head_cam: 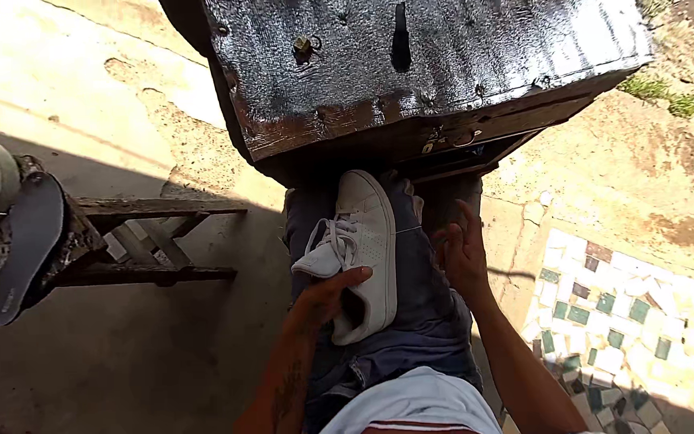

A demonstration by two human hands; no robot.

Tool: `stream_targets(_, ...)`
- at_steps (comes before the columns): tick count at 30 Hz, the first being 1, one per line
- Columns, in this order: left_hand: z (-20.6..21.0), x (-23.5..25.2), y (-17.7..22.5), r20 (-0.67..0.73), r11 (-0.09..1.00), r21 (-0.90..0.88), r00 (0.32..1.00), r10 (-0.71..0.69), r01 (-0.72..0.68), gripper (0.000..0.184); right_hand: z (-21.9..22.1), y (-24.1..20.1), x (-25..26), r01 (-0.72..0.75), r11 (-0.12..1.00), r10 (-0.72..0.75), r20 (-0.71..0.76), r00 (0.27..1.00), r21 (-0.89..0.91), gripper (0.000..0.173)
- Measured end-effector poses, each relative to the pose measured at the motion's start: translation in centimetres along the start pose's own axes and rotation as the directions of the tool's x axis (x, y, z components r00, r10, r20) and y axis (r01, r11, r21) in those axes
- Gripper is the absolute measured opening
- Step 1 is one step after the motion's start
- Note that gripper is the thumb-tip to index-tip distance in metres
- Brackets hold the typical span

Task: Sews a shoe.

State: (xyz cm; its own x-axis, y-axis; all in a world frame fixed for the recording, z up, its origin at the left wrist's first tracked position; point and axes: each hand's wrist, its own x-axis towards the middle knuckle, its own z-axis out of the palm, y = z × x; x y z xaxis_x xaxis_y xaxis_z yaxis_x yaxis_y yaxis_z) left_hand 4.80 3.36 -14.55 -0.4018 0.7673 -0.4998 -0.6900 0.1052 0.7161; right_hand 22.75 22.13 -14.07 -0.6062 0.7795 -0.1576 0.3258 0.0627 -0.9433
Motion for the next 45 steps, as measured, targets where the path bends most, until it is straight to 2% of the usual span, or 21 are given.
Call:
stream_targets(3, -0.3, 0.4, 0.7, 0.04, 0.997, 0.053, 0.998, -0.052, 0.049, 0.044, 0.2, -0.1, -1.0, 0.047, 0.959, 0.016, 0.22, 0.975, -0.28, 0.035)
stream_targets(6, -0.3, 0.6, 1.0, 0.035, 0.992, 0.097, 0.996, -0.081, 0.077, 0.044, 1.2, 0.0, -1.3, 0.151, 0.905, -0.029, 0.297, 0.954, -0.397, 0.033)
stream_targets(24, 0.0, 0.6, 1.0, 0.002, 0.99, 0.119, 0.997, -0.072, 0.071, 0.038, 1.0, 0.2, -0.7, 0.13, 0.91, 0.015, 0.346, 0.938, -0.394, 0.034)
stream_targets(30, -0.1, 0.6, 1.0, 0.008, 0.989, 0.138, 0.998, -0.061, 0.059, 0.038, 0.9, -0.6, -0.4, 0.098, 0.889, 0.091, 0.382, 0.92, -0.448, 0.036)
stream_targets(34, -0.5, 0.9, 1.1, 0.076, 0.982, 0.17, 0.993, -0.092, 0.078, 0.033, -0.2, -3.1, 1.5, 0.136, 0.802, 0.209, 0.488, 0.847, -0.581, 0.036)
stream_targets(39, -0.9, 1.7, 1.3, 0.15, 0.974, 0.224, 0.986, -0.074, 0.039, 0.032, -1.2, -6.2, 5.7, 0.359, 0.678, 0.279, 0.676, 0.682, -0.642, 0.031)
stream_targets(42, -0.8, 2.0, 1.5, 0.121, 0.955, 0.297, 0.992, -0.041, 0.004, 0.033, -0.7, -7.4, 7.0, 0.433, 0.622, 0.307, 0.712, 0.632, -0.653, 0.03)
stream_targets(45, -0.9, 2.2, 1.4, 0.102, 0.935, 0.353, 0.995, -0.017, -0.02, 0.034, 0.4, -8.4, 7.6, 0.445, 0.573, 0.372, 0.702, 0.607, -0.688, 0.029)
